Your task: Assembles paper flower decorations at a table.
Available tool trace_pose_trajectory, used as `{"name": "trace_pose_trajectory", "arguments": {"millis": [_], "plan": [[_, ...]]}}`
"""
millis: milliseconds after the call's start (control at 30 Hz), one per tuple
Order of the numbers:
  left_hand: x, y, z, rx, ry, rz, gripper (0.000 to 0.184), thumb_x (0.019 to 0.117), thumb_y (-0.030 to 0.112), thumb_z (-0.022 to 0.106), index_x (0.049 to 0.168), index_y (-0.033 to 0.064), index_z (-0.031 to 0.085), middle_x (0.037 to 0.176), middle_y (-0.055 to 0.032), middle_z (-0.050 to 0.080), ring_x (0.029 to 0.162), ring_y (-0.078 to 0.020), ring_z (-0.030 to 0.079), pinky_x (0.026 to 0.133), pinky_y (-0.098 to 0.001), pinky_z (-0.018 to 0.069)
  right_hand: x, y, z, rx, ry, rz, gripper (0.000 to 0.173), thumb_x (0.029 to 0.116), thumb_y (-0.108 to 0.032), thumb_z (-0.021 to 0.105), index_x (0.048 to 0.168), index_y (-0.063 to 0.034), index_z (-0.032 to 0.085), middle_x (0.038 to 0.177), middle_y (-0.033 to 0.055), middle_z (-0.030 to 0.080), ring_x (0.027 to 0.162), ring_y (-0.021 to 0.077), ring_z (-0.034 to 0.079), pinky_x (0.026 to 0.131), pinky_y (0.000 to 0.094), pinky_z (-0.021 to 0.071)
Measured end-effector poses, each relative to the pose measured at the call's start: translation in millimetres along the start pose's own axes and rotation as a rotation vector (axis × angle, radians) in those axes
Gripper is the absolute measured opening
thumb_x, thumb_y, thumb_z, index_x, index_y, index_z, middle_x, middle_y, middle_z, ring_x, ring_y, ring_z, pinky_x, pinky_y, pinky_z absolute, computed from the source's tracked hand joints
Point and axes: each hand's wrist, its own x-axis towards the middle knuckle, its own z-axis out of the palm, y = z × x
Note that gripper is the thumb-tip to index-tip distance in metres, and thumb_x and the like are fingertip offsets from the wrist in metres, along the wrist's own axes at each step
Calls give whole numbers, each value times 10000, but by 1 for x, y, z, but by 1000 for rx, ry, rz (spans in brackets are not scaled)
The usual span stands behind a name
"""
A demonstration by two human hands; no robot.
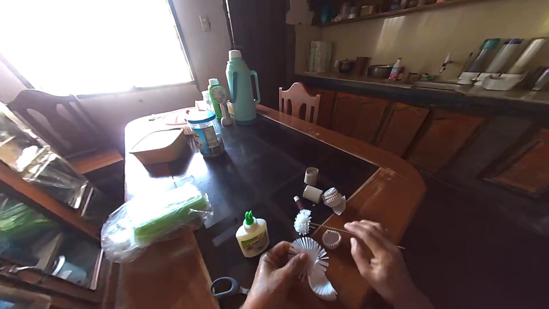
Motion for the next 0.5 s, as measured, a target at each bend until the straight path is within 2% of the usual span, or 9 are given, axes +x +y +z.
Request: {"name": "trace_pose_trajectory", "arguments": {"millis": [33,100,167,233,333,367,400,467,500], "plan": [[0,-1,0,7,0,1,102,933,-23,634,913,62,686,758,-18,702,646,-85,667,648,-256,586,-1,9,-5,-88,-82,76,314,900,-184,572,1113,-51,760,1090,111,748,1051,314,691,854,489,553],[0,-1,0,42,9,16,107,927,-26,631,908,65,683,745,-5,687,644,-71,648,636,-246,567,-5,26,-14,-165,-301,209,338,886,-152,668,1173,9,743,1159,197,721,1124,448,656,898,619,534],[0,0,0,57,33,35,101,923,-26,641,909,61,690,743,-3,686,643,-64,641,630,-239,559,-11,37,-13,-181,-352,237,194,900,-95,690,1045,10,764,1100,194,729,1086,447,666,887,628,524],[1,0,0,55,57,48,91,921,-22,650,918,56,695,757,-13,697,643,-67,647,627,-236,563,-16,42,-7,-212,-262,188,104,883,-59,663,902,-6,751,961,164,734,960,399,702,828,562,558],[0,3,2,73,97,38,85,929,-29,647,919,43,692,769,-26,704,667,-80,664,643,-249,577,-8,35,-14,-105,-179,266,150,946,-37,601,984,52,715,906,197,716,830,351,723,757,506,597],[0,3,2,80,106,35,87,932,-28,647,916,42,695,767,-24,704,670,-80,666,647,-251,580,0,31,-19,-39,-140,312,176,977,-45,572,1029,64,699,894,188,714,768,293,717,711,451,602],[0,3,3,86,111,34,91,934,-27,645,910,43,699,760,-18,704,667,-74,665,647,-246,579,7,28,-24,23,-78,343,203,993,-74,546,1056,54,691,857,139,713,696,187,690,650,342,589],[1,1,2,96,101,38,99,933,-20,647,897,45,713,746,-10,703,652,-59,654,638,-232,569,23,18,-33,289,49,402,190,1012,-102,527,1082,19,655,808,-14,654,639,-30,565,590,118,478],[1,-1,2,105,88,45,100,931,-12,651,894,48,721,743,-5,703,649,-53,651,636,-227,565,32,9,-37,529,84,452,135,1017,-83,522,1090,-39,627,805,-77,634,637,-67,553,576,78,461]]}}
